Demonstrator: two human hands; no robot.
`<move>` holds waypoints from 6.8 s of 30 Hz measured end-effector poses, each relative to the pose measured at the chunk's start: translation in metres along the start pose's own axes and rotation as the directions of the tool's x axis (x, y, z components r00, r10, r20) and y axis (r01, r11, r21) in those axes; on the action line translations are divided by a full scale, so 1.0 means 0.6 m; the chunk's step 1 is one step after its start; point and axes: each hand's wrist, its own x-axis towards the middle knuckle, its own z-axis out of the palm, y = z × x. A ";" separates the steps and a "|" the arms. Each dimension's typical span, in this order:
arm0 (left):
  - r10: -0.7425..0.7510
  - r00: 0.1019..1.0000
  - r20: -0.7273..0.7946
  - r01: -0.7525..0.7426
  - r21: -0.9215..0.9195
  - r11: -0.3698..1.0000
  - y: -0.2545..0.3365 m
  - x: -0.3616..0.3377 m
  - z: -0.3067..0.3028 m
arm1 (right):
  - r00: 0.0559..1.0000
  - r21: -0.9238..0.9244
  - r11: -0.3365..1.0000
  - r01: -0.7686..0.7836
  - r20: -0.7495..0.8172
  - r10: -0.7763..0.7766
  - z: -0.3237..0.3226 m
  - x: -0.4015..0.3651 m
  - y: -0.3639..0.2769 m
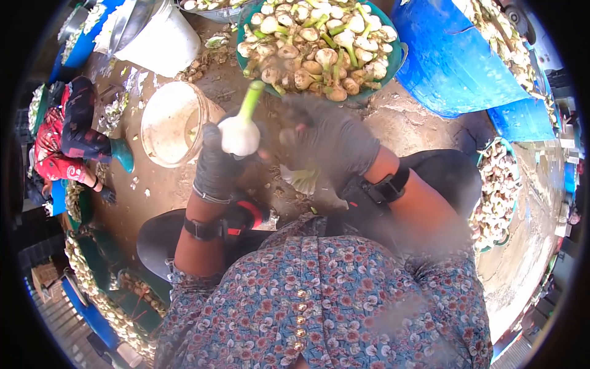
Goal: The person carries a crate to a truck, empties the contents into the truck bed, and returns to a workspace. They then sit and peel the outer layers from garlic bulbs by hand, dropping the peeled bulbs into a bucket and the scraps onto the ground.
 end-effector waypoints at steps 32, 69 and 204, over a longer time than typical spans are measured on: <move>0.634 0.772 -0.053 -0.016 0.995 0.102 -0.006 -0.003 0.056 | 0.870 -0.570 0.741 0.355 -0.088 -0.484 0.063 -0.006 -0.048; 0.247 0.893 -0.375 -0.139 0.293 0.946 -0.088 -0.016 -0.108 | 0.954 0.393 0.916 -0.078 -0.238 0.183 0.049 0.012 -0.049; 0.185 0.983 0.013 -0.166 0.505 0.847 -0.040 -0.058 -0.043 | 0.996 -0.053 0.994 0.092 -0.010 -0.092 0.101 0.014 -0.032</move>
